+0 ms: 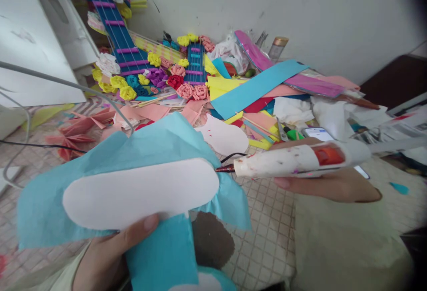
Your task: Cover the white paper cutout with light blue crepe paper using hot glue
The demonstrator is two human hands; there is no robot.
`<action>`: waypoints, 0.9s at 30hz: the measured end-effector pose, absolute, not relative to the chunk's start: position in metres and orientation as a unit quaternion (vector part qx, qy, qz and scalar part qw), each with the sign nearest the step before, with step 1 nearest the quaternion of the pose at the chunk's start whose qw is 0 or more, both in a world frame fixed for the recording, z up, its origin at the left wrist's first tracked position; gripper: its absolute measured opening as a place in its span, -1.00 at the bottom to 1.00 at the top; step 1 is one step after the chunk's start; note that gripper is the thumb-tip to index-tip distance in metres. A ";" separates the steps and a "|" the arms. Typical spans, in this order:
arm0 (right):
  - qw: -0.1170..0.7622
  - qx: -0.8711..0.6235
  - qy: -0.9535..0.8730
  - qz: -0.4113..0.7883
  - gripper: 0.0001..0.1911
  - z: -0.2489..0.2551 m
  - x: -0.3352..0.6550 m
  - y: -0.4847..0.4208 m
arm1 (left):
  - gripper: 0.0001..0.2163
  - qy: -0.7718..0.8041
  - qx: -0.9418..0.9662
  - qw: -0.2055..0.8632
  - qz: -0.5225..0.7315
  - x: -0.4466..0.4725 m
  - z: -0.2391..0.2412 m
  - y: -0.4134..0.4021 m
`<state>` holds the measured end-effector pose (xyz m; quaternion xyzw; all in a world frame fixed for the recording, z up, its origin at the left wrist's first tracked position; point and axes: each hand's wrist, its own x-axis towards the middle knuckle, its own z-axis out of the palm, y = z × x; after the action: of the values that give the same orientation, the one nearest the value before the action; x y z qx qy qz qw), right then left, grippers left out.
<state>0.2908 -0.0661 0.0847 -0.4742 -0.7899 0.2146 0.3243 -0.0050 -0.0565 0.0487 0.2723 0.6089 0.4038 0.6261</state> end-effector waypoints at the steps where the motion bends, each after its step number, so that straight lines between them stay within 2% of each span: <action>1: 0.301 -0.458 -0.810 0.211 -0.71 0.085 0.291 -0.066 | -0.37 0.613 0.275 0.621 0.404 -0.005 0.048 -0.056; 4: 0.251 -0.424 -0.848 0.195 -0.64 0.085 0.292 -0.066 | -0.41 0.616 0.275 0.619 0.402 -0.006 0.048 -0.056; 9: 0.251 -0.425 -0.853 0.167 -0.62 0.083 0.295 -0.066 | -0.42 0.619 0.292 0.604 0.408 -0.006 0.048 -0.055; 14: 0.248 -0.435 -0.841 0.205 -0.72 0.085 0.293 -0.067 | -0.42 0.616 0.295 0.609 0.403 -0.006 0.049 -0.054; 19: 0.239 -0.444 -0.837 0.212 -0.93 0.085 0.292 -0.067 | -0.42 0.625 0.319 0.582 0.411 -0.003 0.052 -0.053; 24: 0.225 -0.448 -0.837 0.217 -0.88 0.087 0.291 -0.066 | -0.40 0.618 0.308 0.603 0.399 -0.002 0.053 -0.053; 27: 0.235 -0.440 -0.839 0.216 -0.94 0.086 0.294 -0.068 | -0.35 0.611 0.283 0.621 0.400 -0.005 0.052 -0.052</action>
<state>0.2937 -0.0678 0.0860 -0.4403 -0.8392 0.2159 0.2351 -0.0045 -0.0517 0.0516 0.2832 0.6113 0.4003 0.6212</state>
